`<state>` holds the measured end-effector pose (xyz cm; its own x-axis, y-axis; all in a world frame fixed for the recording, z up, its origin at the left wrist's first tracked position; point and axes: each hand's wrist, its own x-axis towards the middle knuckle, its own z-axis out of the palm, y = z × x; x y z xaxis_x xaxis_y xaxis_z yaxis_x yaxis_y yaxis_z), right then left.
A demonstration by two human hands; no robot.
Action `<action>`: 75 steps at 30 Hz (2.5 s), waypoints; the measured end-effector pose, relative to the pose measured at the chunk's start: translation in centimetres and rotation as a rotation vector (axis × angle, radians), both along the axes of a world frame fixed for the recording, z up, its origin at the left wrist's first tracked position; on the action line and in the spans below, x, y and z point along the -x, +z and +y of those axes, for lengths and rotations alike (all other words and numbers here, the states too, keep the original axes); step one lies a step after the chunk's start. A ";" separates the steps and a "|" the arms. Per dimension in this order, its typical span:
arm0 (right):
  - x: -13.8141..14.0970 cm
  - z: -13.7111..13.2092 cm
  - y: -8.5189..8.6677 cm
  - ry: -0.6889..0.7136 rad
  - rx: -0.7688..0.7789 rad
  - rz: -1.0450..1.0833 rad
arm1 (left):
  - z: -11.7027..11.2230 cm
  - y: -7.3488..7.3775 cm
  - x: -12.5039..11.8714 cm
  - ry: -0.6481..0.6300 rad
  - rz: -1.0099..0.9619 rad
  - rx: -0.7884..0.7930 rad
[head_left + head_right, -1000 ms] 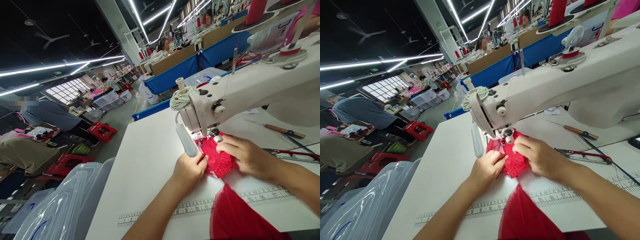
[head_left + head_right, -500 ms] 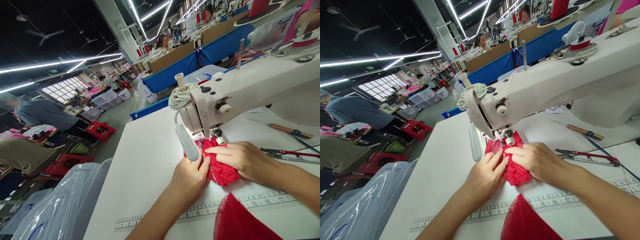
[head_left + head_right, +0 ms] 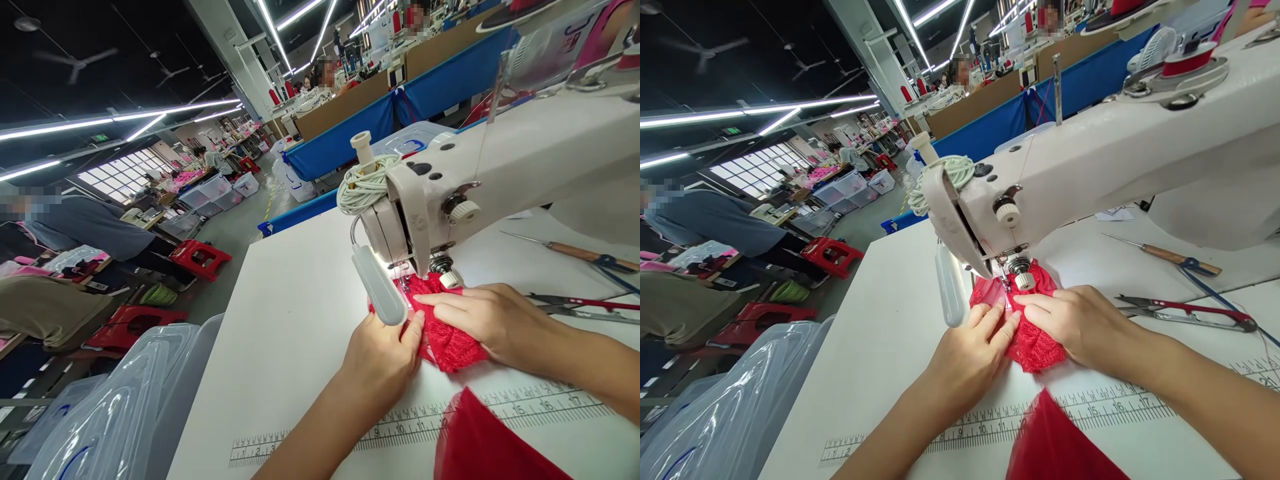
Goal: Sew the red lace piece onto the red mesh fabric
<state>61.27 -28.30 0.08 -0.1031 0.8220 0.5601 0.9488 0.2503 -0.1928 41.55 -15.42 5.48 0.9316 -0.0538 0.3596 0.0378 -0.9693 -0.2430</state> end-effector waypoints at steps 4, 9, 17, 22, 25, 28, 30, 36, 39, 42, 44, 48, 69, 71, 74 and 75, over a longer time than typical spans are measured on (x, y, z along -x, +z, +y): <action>-0.1 0.1 0.2 0.003 -0.022 -0.055 | -0.1 -0.2 -0.1 0.005 -0.020 -0.032; 0.0 0.1 0.4 0.010 -0.032 -0.056 | -0.2 -0.2 -0.1 0.003 -0.031 -0.013; -0.3 0.5 0.4 0.008 -0.026 -0.027 | 0.0 -0.3 -0.1 0.000 -0.011 0.009; -0.3 0.4 0.6 0.000 0.023 0.020 | 0.0 -0.3 -0.3 -0.004 -0.028 0.032; -0.2 0.4 0.6 0.005 0.026 0.047 | -0.1 -0.3 -0.4 -0.014 -0.037 0.026; -0.2 0.5 0.8 -0.003 0.030 0.036 | -0.2 -0.4 -0.5 -0.020 -0.064 0.008; -0.2 0.6 1.0 -0.009 0.033 0.024 | -0.1 -0.5 -0.6 -0.032 -0.085 -0.013; -0.3 0.6 0.5 -0.003 0.028 0.056 | 0.0 -0.5 -0.7 -0.037 -0.095 -0.041; -0.3 0.6 0.4 0.006 0.027 0.073 | -0.1 -0.6 -0.7 -0.033 -0.102 -0.041; -0.3 0.4 1.0 0.016 0.064 0.079 | 0.0 -0.8 -0.7 -0.050 -0.100 -0.052; -0.3 0.3 1.6 0.020 0.106 0.084 | 0.0 -1.1 -0.6 -0.056 -0.095 -0.056; -0.5 0.1 2.5 0.032 0.164 0.109 | 0.1 -1.4 -0.5 -0.047 -0.122 -0.063; -0.3 0.3 0.6 0.003 0.024 0.072 | -0.2 -1.1 -0.6 -0.052 -0.143 -0.079; -0.4 0.4 0.4 -0.010 0.015 0.069 | -0.1 -1.2 -0.5 -0.050 -0.132 -0.088; -0.5 0.5 0.2 -0.013 0.028 0.077 | -0.1 -1.2 -0.4 -0.049 -0.116 -0.091; -0.5 0.5 0.1 -0.012 0.037 0.078 | -0.1 -1.2 -0.4 -0.047 -0.111 -0.090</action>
<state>61.80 -27.78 0.21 -0.0502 0.8432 0.5352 0.9332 0.2305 -0.2756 41.92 -15.56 4.32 0.8821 -0.1333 0.4518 0.0243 -0.9450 -0.3262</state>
